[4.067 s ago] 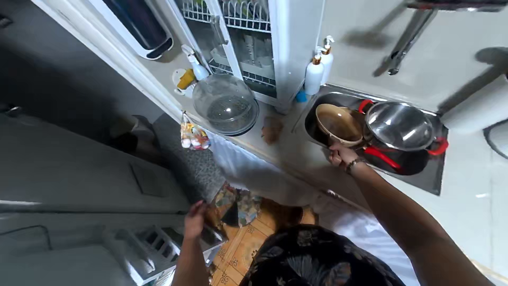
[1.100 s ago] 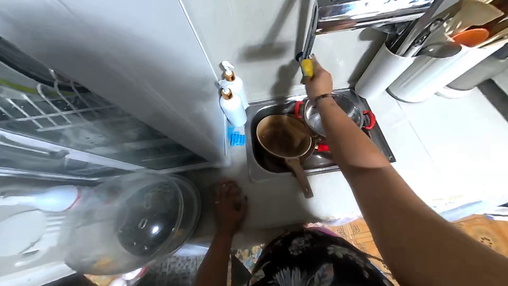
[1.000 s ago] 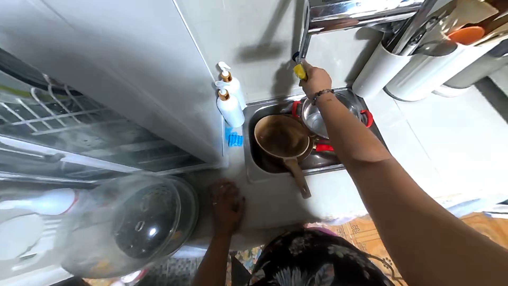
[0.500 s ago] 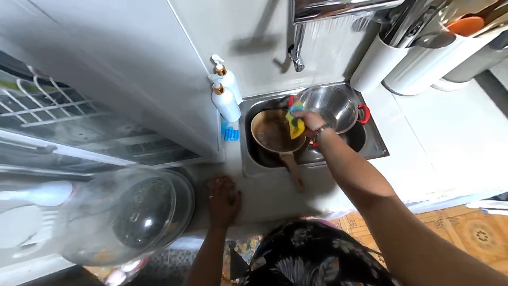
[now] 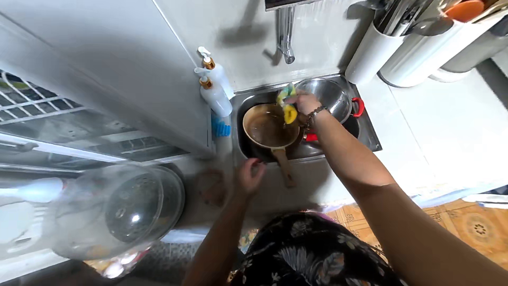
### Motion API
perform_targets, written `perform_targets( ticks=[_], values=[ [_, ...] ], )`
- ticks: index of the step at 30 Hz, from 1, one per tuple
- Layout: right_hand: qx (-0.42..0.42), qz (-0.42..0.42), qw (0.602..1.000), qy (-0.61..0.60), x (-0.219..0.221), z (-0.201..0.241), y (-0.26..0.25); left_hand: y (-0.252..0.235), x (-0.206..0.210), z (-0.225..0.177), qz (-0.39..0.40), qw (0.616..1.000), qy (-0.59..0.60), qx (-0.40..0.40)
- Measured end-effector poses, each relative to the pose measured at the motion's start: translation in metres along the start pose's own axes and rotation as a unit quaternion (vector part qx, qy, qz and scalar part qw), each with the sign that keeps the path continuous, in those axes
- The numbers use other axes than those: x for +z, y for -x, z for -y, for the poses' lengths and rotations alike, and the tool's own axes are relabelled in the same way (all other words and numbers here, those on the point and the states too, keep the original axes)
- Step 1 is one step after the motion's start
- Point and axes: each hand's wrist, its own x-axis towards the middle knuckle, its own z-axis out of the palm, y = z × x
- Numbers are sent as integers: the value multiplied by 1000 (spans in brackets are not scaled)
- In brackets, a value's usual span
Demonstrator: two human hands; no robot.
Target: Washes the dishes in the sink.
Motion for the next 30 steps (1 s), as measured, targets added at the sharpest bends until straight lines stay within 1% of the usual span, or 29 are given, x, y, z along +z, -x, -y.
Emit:
perform_targets(
  ticks=[1,2,3,4,5,6,8,10,12,14,16,18,21,23,25,27,28,30],
  values=[
    [-13,-13,999,27,-2,2,0,-15,21,-19,40,999,-13,-16],
    [-21,-38,997,71,-3,5,1,-27,38,-36,86,994,-54,-42],
    [-18,-62,991,115,-5,10,3,-38,50,-49,143,982,-90,-80],
    [-5,-77,985,155,-6,17,7,-48,60,-56,182,969,-118,-121],
    [3,-85,980,182,-7,21,9,-55,68,-57,193,960,-134,-153],
    [8,-90,976,199,-9,23,8,-60,71,-55,178,958,-143,-172],
    [10,-73,979,193,-16,20,4,-62,59,-62,108,973,-123,-165],
    [19,2,992,123,-24,16,-2,-64,36,-91,54,989,-73,-120],
    [31,78,993,83,-29,15,-2,-70,18,-135,35,997,-56,-28],
    [-2,112,991,74,-32,19,-3,-87,7,-188,68,993,-75,68],
    [-37,122,990,63,-38,23,-6,-111,16,-218,116,977,-121,129],
    [-46,125,990,54,-48,29,-8,-137,32,-232,155,959,-186,148],
    [-20,120,990,71,-74,42,-2,-170,53,-236,210,936,-237,154],
    [-8,114,990,84,-98,46,2,-183,51,-233,236,918,-246,202],
    [-22,77,996,35,-121,47,10,-186,37,-232,209,919,-196,269],
    [-53,12,997,-63,-139,51,19,-179,12,-242,166,930,-121,306],
    [-66,-17,993,-93,-145,54,26,-173,-2,-248,152,937,-83,303],
    [-89,-35,990,-107,-153,54,36,-159,-20,-255,106,957,4,270]
  ],
)
